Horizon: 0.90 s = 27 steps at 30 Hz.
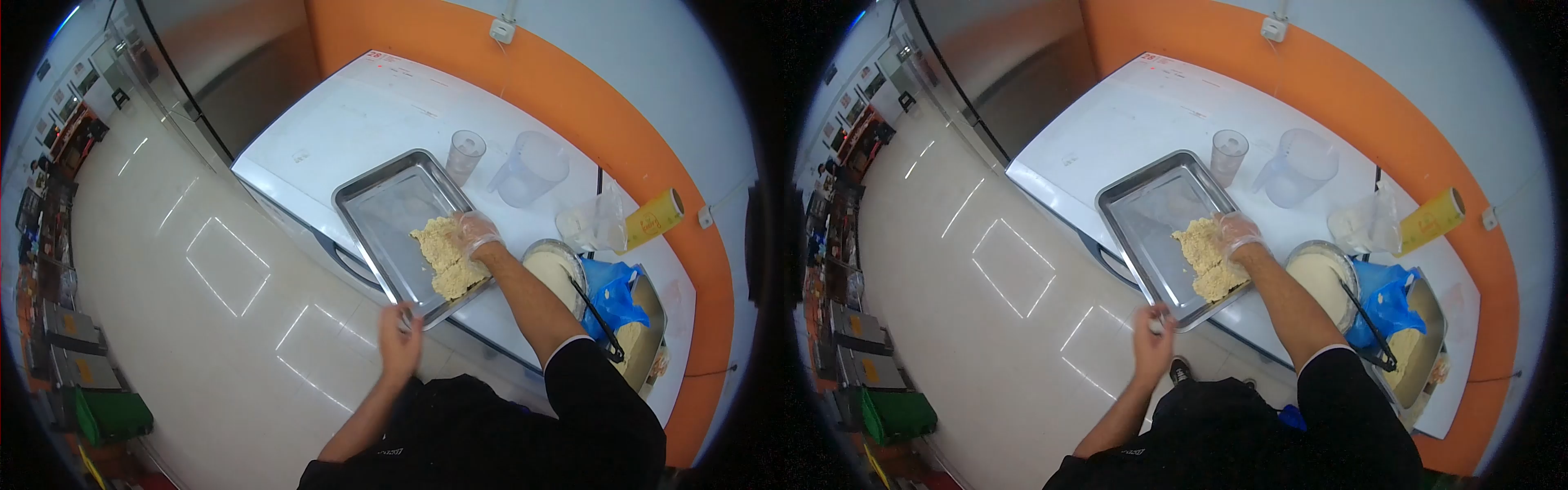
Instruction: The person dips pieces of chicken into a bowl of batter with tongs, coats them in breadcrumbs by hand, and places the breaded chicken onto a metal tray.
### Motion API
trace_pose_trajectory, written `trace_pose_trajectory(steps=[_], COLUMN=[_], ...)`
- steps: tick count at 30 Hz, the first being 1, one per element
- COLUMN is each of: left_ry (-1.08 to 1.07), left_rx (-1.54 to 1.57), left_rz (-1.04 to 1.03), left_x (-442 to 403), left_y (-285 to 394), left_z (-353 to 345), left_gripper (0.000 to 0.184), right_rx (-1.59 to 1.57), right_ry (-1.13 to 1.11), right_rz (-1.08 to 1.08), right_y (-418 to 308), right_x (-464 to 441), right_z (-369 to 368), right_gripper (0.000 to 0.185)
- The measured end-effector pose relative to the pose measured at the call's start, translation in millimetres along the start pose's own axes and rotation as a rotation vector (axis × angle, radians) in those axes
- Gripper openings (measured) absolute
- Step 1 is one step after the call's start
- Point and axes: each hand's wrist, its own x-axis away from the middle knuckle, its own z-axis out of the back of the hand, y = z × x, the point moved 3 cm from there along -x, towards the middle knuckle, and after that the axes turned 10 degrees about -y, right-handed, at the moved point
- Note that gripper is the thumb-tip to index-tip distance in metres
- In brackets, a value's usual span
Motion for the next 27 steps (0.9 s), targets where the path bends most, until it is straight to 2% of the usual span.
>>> trace_pose_trajectory(steps=[1,4,7,8,11,15,16,22,25,27], left_ry=[0.234,0.121,-0.219,-0.242,-0.274,-0.440,-0.533,-0.725,-0.788,-0.902], left_rx=[-0.080,-0.383,-0.355,-0.428,-0.357,-0.258,-0.263,-0.369,-0.421,-0.257], left_rz=[-0.033,-0.212,-0.091,-0.056,-0.031,-0.093,-0.079,-0.214,-0.303,-0.119], left_x=[-11,-35,-29,-25,-13,-4,-5,-24,-28,-27], left_y=[8,-22,-31,-27,-16,-5,-5,-6,-7,6], left_z=[15,22,0,-5,-16,-32,-34,-45,-55,-57], left_gripper=[0.023,0.018,0.016,0.014,0.015,0.026,0.032,0.044,0.049,0.050], right_rx=[-0.008,-0.017,-0.047,-0.055,-0.053,-0.044,-0.064,-0.260,-0.428,-0.513], right_ry=[-0.003,0.151,0.174,0.180,0.207,0.285,0.305,0.473,0.415,0.544], right_rz=[0.008,0.081,0.078,0.080,0.091,0.126,0.137,0.181,0.149,0.169], right_y=[5,14,17,17,13,10,9,0,3,15], right_x=[1,3,9,10,15,30,33,58,68,58], right_z=[-3,-12,-8,-5,3,8,8,-4,2,-6], right_gripper=[0.041,0.042,0.043,0.044,0.045,0.044,0.044,0.045,0.044,0.041])
